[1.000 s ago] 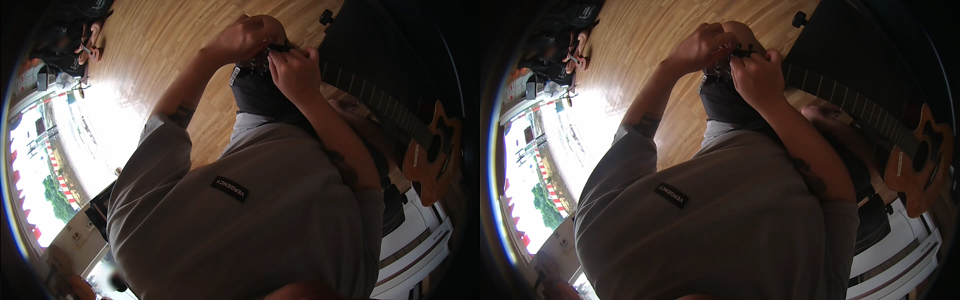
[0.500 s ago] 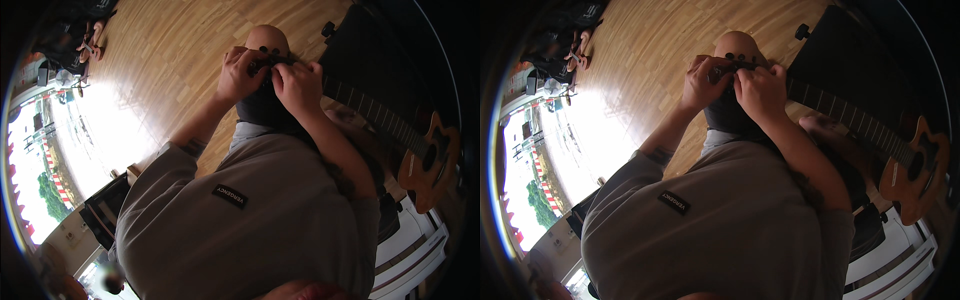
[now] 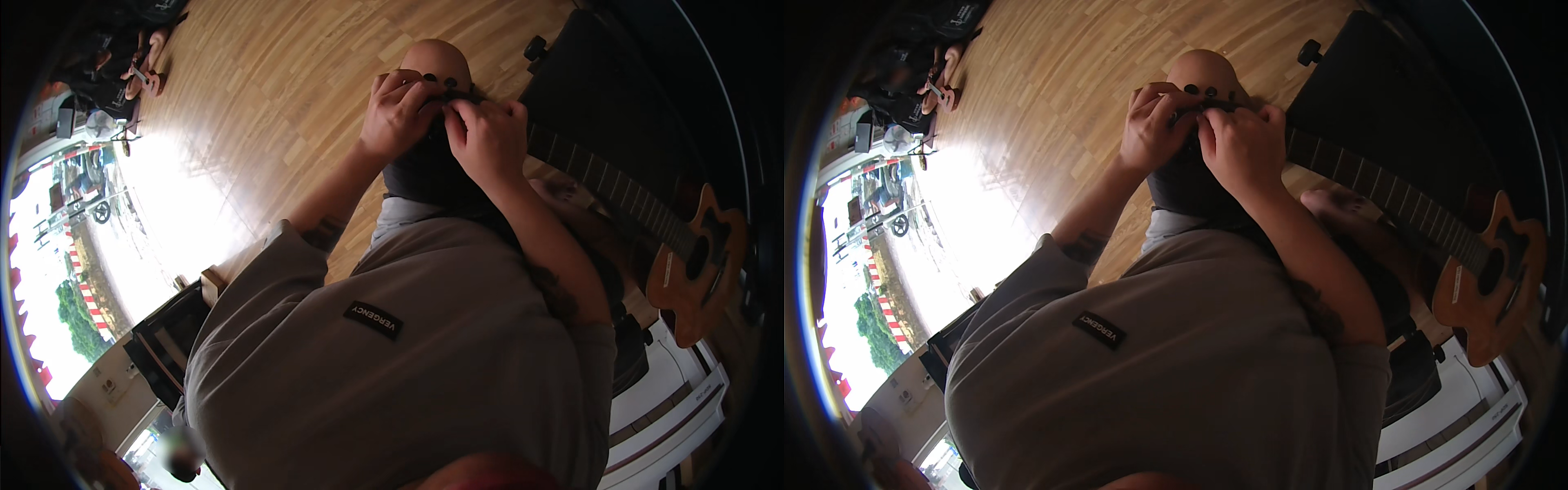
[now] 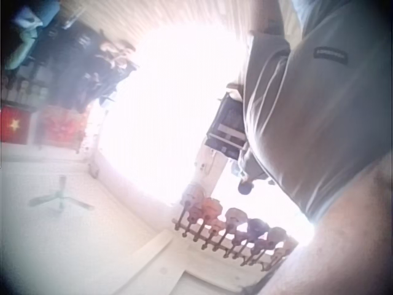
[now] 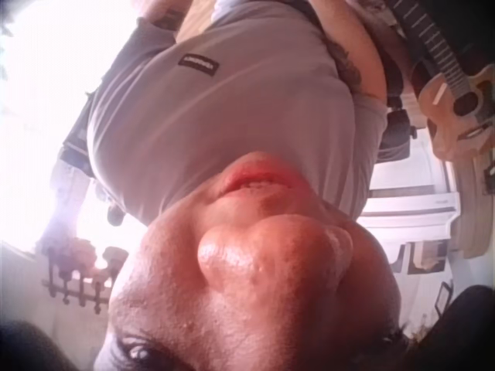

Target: The person sits on the floor holding an acoustic guitar on their lap. They use both hands to turn the tuning pegs on the headstock, adjusting the tension of the strings. The person repeatedly plucks the strings to check the pitch while making fine adjustments to the tuning pegs.

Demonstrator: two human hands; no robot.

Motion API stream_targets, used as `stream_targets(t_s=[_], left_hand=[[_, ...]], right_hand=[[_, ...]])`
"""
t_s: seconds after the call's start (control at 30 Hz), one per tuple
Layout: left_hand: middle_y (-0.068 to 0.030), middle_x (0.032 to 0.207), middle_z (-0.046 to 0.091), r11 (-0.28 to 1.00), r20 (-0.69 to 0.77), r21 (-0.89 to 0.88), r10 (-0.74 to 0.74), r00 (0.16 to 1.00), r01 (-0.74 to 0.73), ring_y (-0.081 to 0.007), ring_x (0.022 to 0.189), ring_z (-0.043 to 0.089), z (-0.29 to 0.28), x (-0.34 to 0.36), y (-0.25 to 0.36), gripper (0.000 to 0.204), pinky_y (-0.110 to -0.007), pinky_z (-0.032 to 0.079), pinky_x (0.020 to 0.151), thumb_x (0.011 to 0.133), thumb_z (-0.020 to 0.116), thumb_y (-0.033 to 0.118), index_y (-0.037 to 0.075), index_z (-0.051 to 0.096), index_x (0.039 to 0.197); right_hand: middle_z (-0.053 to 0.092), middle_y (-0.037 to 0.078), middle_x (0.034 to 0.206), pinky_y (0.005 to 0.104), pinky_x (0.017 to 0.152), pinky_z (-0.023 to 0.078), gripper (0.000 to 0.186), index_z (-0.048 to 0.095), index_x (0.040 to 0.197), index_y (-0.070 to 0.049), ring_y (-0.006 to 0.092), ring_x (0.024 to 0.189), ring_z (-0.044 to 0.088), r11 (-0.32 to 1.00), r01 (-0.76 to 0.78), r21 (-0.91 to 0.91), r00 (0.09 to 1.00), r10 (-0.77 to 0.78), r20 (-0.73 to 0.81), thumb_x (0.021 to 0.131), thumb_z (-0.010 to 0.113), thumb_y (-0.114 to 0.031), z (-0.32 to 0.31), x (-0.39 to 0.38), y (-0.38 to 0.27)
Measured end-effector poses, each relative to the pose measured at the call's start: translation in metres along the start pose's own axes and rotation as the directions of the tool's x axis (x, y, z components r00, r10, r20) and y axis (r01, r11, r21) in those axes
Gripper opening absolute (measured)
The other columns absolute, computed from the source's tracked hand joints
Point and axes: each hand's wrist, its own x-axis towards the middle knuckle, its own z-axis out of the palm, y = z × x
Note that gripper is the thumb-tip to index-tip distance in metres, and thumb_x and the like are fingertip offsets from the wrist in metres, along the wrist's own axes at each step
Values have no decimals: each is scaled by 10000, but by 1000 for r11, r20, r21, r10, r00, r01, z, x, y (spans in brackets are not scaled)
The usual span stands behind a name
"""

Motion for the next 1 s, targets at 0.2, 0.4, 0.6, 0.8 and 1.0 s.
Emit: stream_targets(t_s=[0.2,0.4,0.6,0.8,1.0], left_hand=[[-6,969,780,978,-37,113,180,983,-175,-233,1020,716,-1,4,-1,338,-400,511,889,724,820,89,142,782,1056],[-27,955,787,1000,-76,-26,14,997,-16,-229,988,731,8,-3,-3,245,-404,525,860,774,845,84,141,794,1007],[-47,926,787,975,-135,-138,-192,972,174,-244,940,748,10,-6,6,133,-385,547,852,804,848,79,128,802,919],[-55,916,785,927,-78,-289,-272,959,239,-274,933,749,10,-2,1,91,-386,589,844,825,811,33,105,803,879],[-66,933,786,932,-37,-300,-223,974,202,-282,924,747,7,5,-5,80,-389,589,835,825,818,39,87,793,884]], right_hand=[[695,25,676,412,800,419,109,774,983,-161,225,660,672,1000,2,8,1000,-2,-11,979,737,-264,3,3,0],[677,45,662,430,863,454,150,702,866,-143,242,682,690,995,79,57,996,-76,-40,973,716,-248,2,2,3],[671,39,669,440,916,475,85,700,956,-132,235,695,691,988,150,26,987,-149,-62,963,724,-213,0,-2,6],[724,11,764,412,891,468,95,730,1050,-108,212,736,700,993,119,21,993,-118,-7,972,734,-162,-1,-3,7],[680,46,673,419,886,471,70,714,1005,-124,241,699,705,994,97,55,995,-95,-39,974,717,-187,1,-1,7]])
